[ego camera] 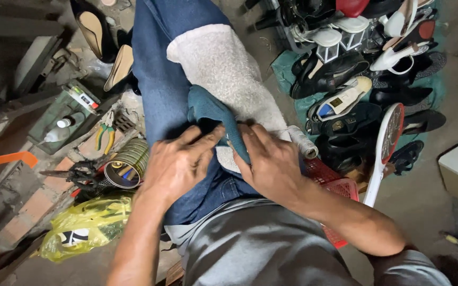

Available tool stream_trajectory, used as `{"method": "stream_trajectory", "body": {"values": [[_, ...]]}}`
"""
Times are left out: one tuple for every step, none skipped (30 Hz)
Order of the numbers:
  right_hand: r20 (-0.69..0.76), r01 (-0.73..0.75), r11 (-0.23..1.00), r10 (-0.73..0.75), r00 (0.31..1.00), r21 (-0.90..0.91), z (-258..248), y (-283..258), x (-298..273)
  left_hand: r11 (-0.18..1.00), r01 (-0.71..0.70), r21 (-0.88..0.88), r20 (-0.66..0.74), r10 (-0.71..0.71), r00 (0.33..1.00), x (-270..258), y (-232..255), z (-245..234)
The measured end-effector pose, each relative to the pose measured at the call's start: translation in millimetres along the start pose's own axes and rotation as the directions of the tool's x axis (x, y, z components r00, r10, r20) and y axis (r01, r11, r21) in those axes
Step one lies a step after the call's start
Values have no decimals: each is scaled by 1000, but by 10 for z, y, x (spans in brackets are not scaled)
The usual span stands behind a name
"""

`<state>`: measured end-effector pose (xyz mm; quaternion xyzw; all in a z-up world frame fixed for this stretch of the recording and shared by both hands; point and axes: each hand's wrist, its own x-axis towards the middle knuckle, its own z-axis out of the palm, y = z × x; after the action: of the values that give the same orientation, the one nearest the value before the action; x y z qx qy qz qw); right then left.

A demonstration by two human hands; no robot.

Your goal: Hand-stitching the upper or sole of a blue shoe using a needle and thread in a workshop environment.

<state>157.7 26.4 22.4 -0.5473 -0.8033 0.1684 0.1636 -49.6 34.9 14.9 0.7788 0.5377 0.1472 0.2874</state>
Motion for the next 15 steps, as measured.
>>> {"method": "stream_trajectory", "body": {"values": [[-3, 4, 1000, -4, 1000, 2, 11, 4, 6, 1000, 1, 4, -3, -1, 1000, -8, -12, 37], [-7, 12, 999, -12, 1000, 37, 19, 10, 12, 1000, -4, 2, -34, 4, 999, -13, -20, 75], [-13, 16, 998, -15, 1000, 67, 18, 26, 13, 1000, -15, -4, -62, 15, 998, -2, -25, 122], [-18, 15, 998, -14, 1000, 64, -42, 34, 61, 1000, -21, -3, -64, 20, 998, -10, -36, 94], [35, 5, 979, -12, 999, 203, -103, 43, 102, 999, -12, -41, -54, 10, 998, -20, -45, 70], [87, -11, 941, -19, 996, 337, -167, 53, 143, 997, -3, -78, -43, 0, 999, -28, -51, 47], [80, -11, 942, -17, 997, 336, -225, 102, 124, 997, -10, -76, -44, 6, 999, -69, -66, 32], [131, -81, 869, 19, 991, 488, -284, 153, 106, 999, 4, -46, -31, -5, 1000, -106, -82, 17], [187, -155, 766, 46, 981, 623, -334, 196, 83, 1000, 17, -15, -14, -17, 1000, -151, -103, -2], [181, -154, 766, 50, 982, 625, -289, 402, 81, 1000, 11, -11, -12, -11, 1000, -151, -85, -40], [119, -153, 832, 106, 987, 533, -245, 603, 68, 1000, 8, -9, -15, -8, 1000, -161, -60, -78], [50, -160, 887, 154, 987, 434, -202, 802, 51, 1000, 4, -7, -17, -5, 1000, -173, -33, -118], [41, -158, 887, 156, 987, 433, -166, 871, 46, 1000, -4, -3, -18, 4, 1000, -182, -23, -90], [-47, -106, 967, 121, 992, 233, -132, 941, 42, 1000, 9, -5, -13, -9, 1000, -188, -12, -62], [-122, -65, 998, 66, 990, 16, -106, 1023, 35, 1000, 24, -9, -8, -24, 1000, -192, 8, -22]]}}
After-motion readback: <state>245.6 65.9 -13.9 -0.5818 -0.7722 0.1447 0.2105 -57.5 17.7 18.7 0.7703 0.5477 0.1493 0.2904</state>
